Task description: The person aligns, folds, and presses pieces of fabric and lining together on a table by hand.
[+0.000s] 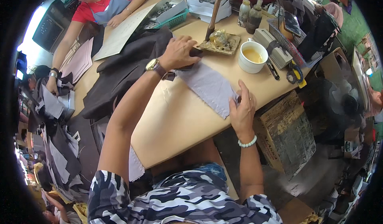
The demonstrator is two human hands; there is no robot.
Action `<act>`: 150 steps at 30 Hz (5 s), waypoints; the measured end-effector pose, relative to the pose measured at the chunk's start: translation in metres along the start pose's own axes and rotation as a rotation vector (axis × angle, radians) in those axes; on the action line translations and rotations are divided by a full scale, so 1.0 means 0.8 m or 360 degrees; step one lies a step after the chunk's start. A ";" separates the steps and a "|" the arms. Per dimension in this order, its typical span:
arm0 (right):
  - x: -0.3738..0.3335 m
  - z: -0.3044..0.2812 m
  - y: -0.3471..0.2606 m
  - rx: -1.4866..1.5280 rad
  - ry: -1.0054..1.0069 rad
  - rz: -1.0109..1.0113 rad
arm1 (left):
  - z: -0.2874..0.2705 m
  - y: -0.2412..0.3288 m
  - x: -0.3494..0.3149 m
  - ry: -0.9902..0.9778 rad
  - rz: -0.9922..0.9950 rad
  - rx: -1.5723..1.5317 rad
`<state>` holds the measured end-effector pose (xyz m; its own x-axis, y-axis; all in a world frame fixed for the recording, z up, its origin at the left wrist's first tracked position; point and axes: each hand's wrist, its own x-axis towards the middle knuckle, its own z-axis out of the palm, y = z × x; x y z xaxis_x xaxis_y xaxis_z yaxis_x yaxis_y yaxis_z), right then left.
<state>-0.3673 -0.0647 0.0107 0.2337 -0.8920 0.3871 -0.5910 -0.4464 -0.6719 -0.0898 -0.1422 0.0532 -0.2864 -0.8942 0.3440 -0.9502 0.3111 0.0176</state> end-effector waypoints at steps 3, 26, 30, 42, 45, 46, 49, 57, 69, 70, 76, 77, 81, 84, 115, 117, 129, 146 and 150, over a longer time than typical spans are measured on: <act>-0.015 -0.016 -0.008 0.0582 -0.0027 0.0396 | 0.016 -0.037 -0.001 -0.0160 -0.0502 0.0155; -0.080 -0.041 -0.069 0.0823 0.0225 -0.0380 | -0.014 -0.034 0.033 -0.0768 -0.1015 -0.0011; -0.078 -0.043 -0.057 0.0824 0.0262 -0.0107 | -0.020 -0.045 0.017 -0.0827 -0.1115 -0.0200; 0.047 -0.047 -0.169 0.1242 0.0599 -0.0800 | -0.306 -0.145 0.075 0.1488 0.0192 -0.0738; 0.046 -0.043 -0.182 0.1304 0.0631 -0.1035 | -0.362 -0.135 0.046 0.1346 0.0213 -0.1122; 0.047 -0.034 -0.186 0.1346 0.0612 -0.1105 | -0.359 -0.142 0.022 0.1359 0.0177 -0.1116; 0.017 -0.026 -0.185 0.0695 0.0214 -0.1194 | -0.329 -0.147 -0.058 0.1364 -0.0427 -0.1355; -0.108 0.065 -0.176 0.0646 -0.0414 -0.1479 | -0.122 -0.184 -0.262 0.0697 -0.1514 -0.1595; -0.091 0.093 -0.190 0.0704 -0.0508 -0.1325 | -0.136 -0.085 -0.318 0.0603 -0.1119 0.0096; -0.055 0.072 -0.173 0.0521 -0.0410 -0.1197 | -0.139 -0.071 -0.321 0.0540 -0.1152 0.0042; 0.120 -0.049 -0.026 -0.0881 0.0125 -0.0692 | -0.125 -0.017 -0.333 0.0491 -0.0911 -0.0222; 0.130 -0.065 -0.013 -0.1102 0.0005 -0.0632 | -0.121 -0.011 -0.330 0.0356 -0.0929 -0.0290; 0.165 -0.079 0.011 -0.1394 -0.0419 -0.0393 | -0.104 -0.022 -0.333 0.0132 -0.1058 -0.0381; 0.184 -0.067 0.022 -0.1442 -0.0646 -0.0245 | -0.101 -0.037 -0.337 0.0000 -0.1136 -0.0553; 0.049 0.216 -0.202 0.0652 -0.1343 -0.1125 | -0.104 -0.055 -0.360 -0.0205 -0.0718 -0.0469; 0.051 0.225 -0.204 0.0563 -0.1295 -0.1177 | -0.105 -0.057 -0.361 -0.0203 -0.0720 -0.0452; 0.059 0.227 -0.211 0.0273 -0.1187 -0.1500 | -0.106 -0.061 -0.363 -0.0198 -0.0734 -0.0413; 0.057 0.229 -0.205 0.0367 -0.1202 -0.1351 | -0.115 -0.061 -0.357 -0.0341 -0.0800 -0.0391; 0.054 0.226 -0.195 0.0464 -0.1268 -0.1452 | -0.118 -0.057 -0.353 -0.0399 -0.0863 -0.0424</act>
<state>-0.1257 -0.0466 0.0179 0.9316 0.0023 0.3636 0.2025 -0.8337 -0.5137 0.0463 0.1263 0.0441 0.1743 -0.9847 -0.0078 -0.9142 -0.1648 0.3702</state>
